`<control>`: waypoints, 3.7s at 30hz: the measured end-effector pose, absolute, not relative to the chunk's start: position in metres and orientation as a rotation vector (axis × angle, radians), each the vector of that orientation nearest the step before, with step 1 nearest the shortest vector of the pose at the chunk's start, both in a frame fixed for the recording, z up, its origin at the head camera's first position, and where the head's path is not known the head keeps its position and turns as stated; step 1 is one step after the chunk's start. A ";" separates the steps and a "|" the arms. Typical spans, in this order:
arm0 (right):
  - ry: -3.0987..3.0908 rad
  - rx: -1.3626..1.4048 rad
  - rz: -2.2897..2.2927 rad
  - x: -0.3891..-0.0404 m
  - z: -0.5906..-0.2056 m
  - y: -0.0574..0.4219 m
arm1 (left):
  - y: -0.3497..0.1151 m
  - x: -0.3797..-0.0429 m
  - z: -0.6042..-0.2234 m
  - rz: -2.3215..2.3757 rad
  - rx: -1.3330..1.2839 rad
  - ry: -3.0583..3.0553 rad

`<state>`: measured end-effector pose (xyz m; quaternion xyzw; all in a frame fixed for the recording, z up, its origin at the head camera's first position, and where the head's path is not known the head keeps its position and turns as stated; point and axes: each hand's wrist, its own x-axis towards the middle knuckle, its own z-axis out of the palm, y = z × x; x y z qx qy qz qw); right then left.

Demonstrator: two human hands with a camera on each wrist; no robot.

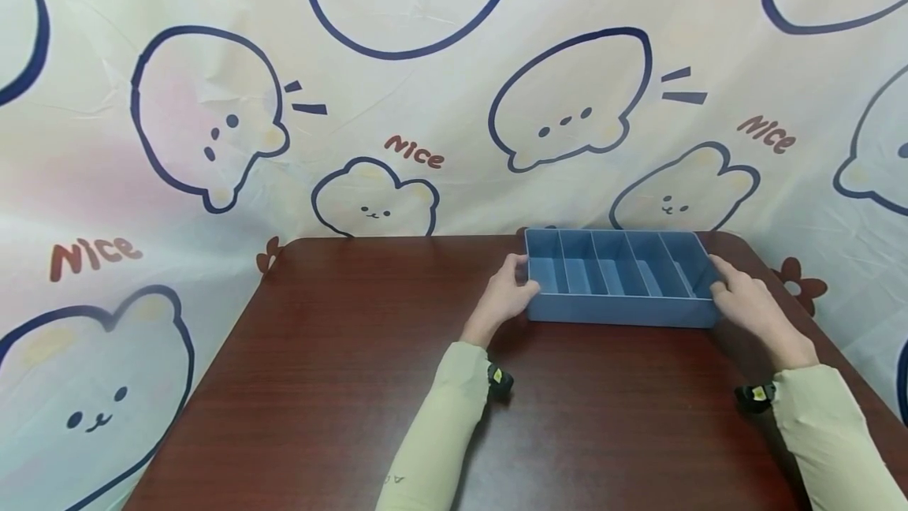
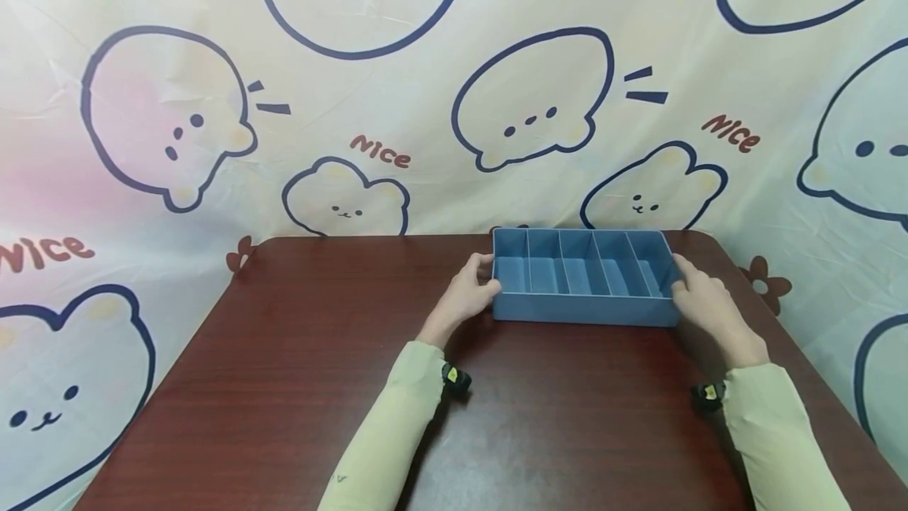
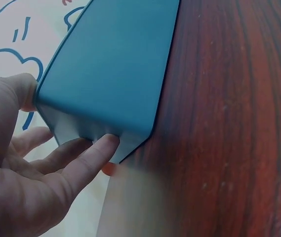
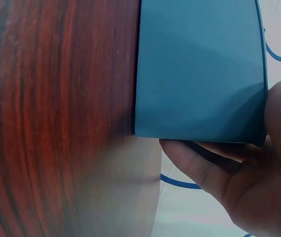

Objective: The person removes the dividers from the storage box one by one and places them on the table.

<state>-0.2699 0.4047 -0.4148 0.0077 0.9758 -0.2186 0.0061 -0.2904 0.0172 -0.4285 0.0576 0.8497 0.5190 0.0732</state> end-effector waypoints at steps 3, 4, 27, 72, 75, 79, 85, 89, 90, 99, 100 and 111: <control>3.049 0.022 -0.686 -0.270 -0.415 0.404 | 0.017 -0.290 -0.428 1.551 0.162 2.547; 3.049 0.021 -0.685 -0.270 -0.415 0.404 | 0.016 -0.290 -0.428 1.550 0.159 2.544; 3.044 -0.043 -0.749 -0.271 -0.416 0.400 | 0.006 -0.289 -0.430 1.516 0.218 2.569; 2.968 -0.163 -0.861 -0.270 -0.421 0.390 | -0.016 -0.282 -0.429 1.512 0.197 2.567; 2.957 -0.162 -0.874 -0.270 -0.421 0.389 | -0.018 -0.283 -0.430 1.503 0.218 2.579; 2.948 -0.175 -0.888 -0.270 -0.421 0.388 | -0.020 -0.283 -0.430 1.501 0.220 2.579; 2.903 -0.189 -0.946 -0.269 -0.422 0.387 | -0.023 -0.282 -0.429 1.504 0.217 2.562; 2.893 -0.193 -0.961 -0.269 -0.421 0.386 | -0.025 -0.282 -0.429 1.508 0.228 2.556; 2.890 -0.193 -0.963 -0.269 -0.421 0.385 | -0.026 -0.282 -0.429 1.508 0.232 2.556; 2.891 -0.193 -0.946 -0.268 -0.419 0.381 | -0.031 -0.281 -0.428 1.505 0.230 2.552; 2.892 -0.193 -0.939 -0.268 -0.419 0.381 | -0.031 -0.281 -0.428 1.503 0.231 2.552; 2.887 -0.233 -0.928 -0.269 -0.422 0.383 | -0.037 -0.282 -0.429 1.512 0.248 2.535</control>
